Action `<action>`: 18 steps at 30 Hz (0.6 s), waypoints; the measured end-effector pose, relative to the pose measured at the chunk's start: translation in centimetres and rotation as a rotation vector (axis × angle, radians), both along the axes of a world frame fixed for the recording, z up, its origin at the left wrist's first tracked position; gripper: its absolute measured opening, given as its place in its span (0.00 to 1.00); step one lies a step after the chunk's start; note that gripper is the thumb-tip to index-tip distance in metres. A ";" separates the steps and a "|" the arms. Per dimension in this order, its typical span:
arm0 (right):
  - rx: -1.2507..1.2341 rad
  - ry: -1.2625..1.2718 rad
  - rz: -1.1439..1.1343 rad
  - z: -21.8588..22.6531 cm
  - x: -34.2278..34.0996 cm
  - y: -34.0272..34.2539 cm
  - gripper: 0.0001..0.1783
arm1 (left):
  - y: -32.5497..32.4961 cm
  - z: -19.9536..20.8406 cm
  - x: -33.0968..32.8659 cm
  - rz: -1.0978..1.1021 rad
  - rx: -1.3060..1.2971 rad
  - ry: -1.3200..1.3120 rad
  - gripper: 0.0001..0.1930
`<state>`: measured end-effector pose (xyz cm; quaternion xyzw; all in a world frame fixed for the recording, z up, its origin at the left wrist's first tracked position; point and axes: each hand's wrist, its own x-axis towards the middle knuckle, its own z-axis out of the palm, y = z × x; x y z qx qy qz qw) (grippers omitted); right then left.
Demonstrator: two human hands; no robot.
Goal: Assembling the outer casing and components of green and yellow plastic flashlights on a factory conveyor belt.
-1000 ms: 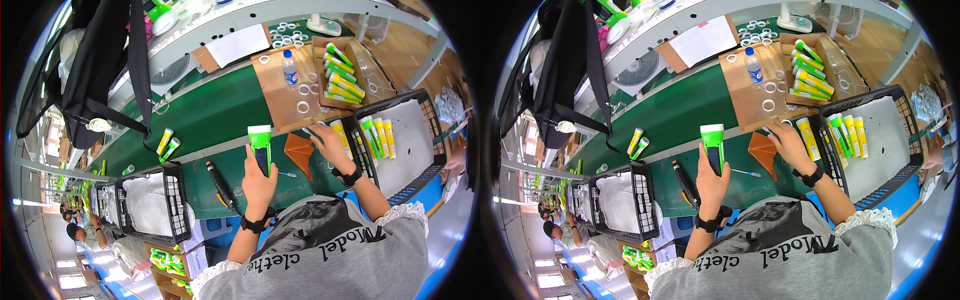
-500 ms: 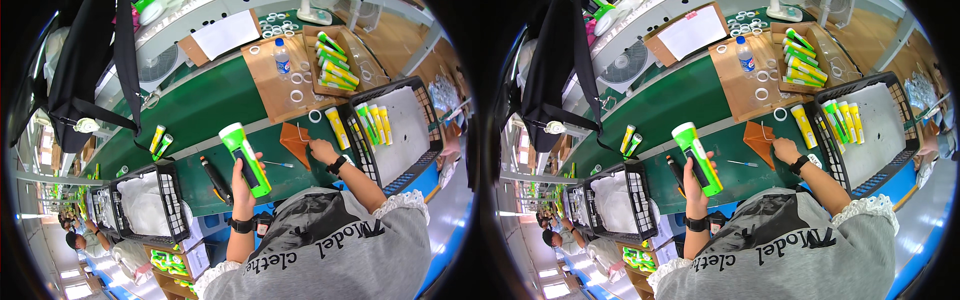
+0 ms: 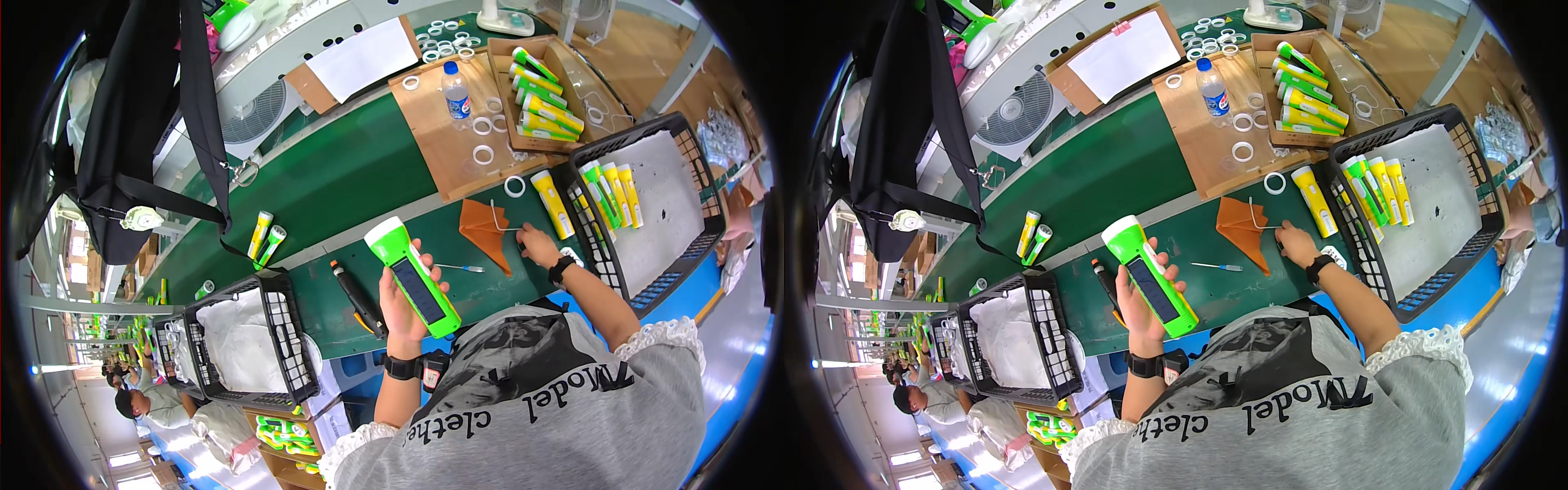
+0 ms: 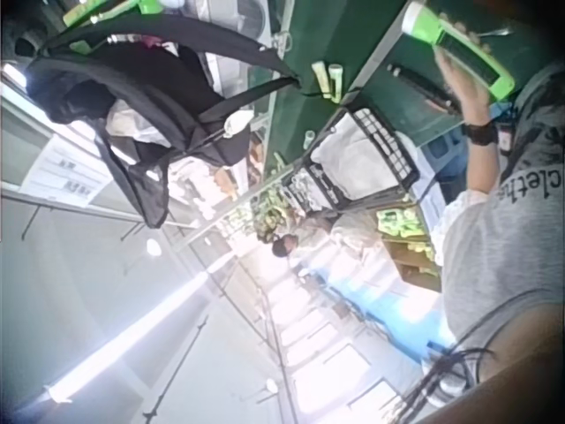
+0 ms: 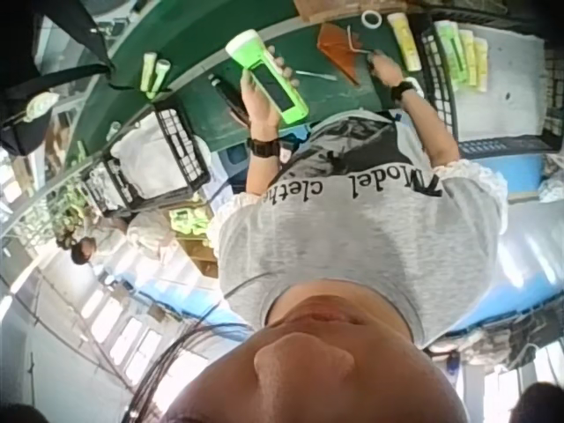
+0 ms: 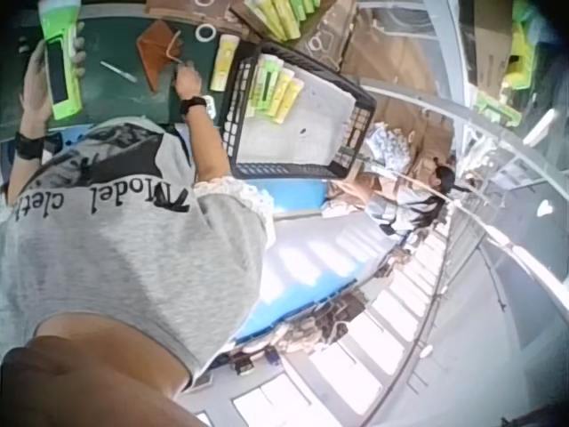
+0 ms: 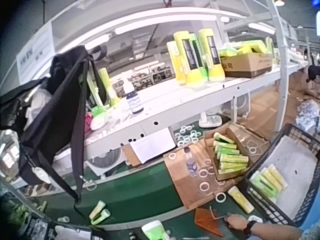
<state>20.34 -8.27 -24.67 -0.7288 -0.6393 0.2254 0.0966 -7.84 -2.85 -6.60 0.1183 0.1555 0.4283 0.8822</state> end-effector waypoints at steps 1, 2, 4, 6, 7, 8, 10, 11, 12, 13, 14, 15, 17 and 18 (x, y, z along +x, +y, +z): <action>0.002 0.001 0.001 0.2 0.4 0.5 0.17 | -0.1 0.0 0.1 -0.007 -0.008 -0.005 0.28; 0.031 -0.046 0.172 0.4 1.0 1.0 0.15 | -0.1 0.0 0.2 -0.020 -0.016 -0.010 0.28; 0.062 -0.095 0.337 0.8 1.6 1.4 0.15 | -0.3 0.0 0.3 -0.034 -0.022 -0.002 0.27; 0.057 0.109 0.300 2.1 1.3 2.5 0.13 | -0.2 0.0 0.5 -0.019 -0.019 0.115 0.26; 0.261 0.235 0.204 3.4 0.8 3.0 0.11 | -0.2 -0.3 0.4 -0.032 0.004 0.112 0.24; 0.264 0.237 0.211 5.8 -0.2 3.6 0.11 | 0.1 -0.7 0.4 -0.024 0.008 0.114 0.24; 0.249 1.053 -0.203 10.9 -2.1 4.2 0.05 | 0.2 -1.3 0.4 0.004 0.121 0.334 0.24; 0.246 1.057 -0.198 14.1 -3.5 4.2 0.05 | 0.2 -1.2 0.5 0.044 0.136 0.466 0.24; 0.226 1.234 -0.200 17.6 -5.1 4.2 0.05 | 0.2 -1.3 0.4 0.052 0.138 0.469 0.24; 0.213 1.406 -0.212 19.5 -6.2 4.0 0.07 | 0.2 -1.5 0.5 0.062 0.148 0.488 0.24; 0.181 1.419 -0.135 20.0 -6.7 3.9 0.13 | 0.3 -1.6 0.9 0.066 0.159 0.507 0.24; 0.205 1.429 -0.106 20.5 -7.1 3.8 0.11 | 0.3 -1.5 1.1 0.060 0.149 0.477 0.24; 0.267 1.448 -0.080 20.7 -7.8 3.9 0.08 | 0.3 -1.4 1.5 0.057 0.143 0.481 0.24; 0.270 1.448 -0.076 20.7 -7.9 4.1 0.08 | 0.4 -1.4 1.7 0.059 0.132 0.484 0.24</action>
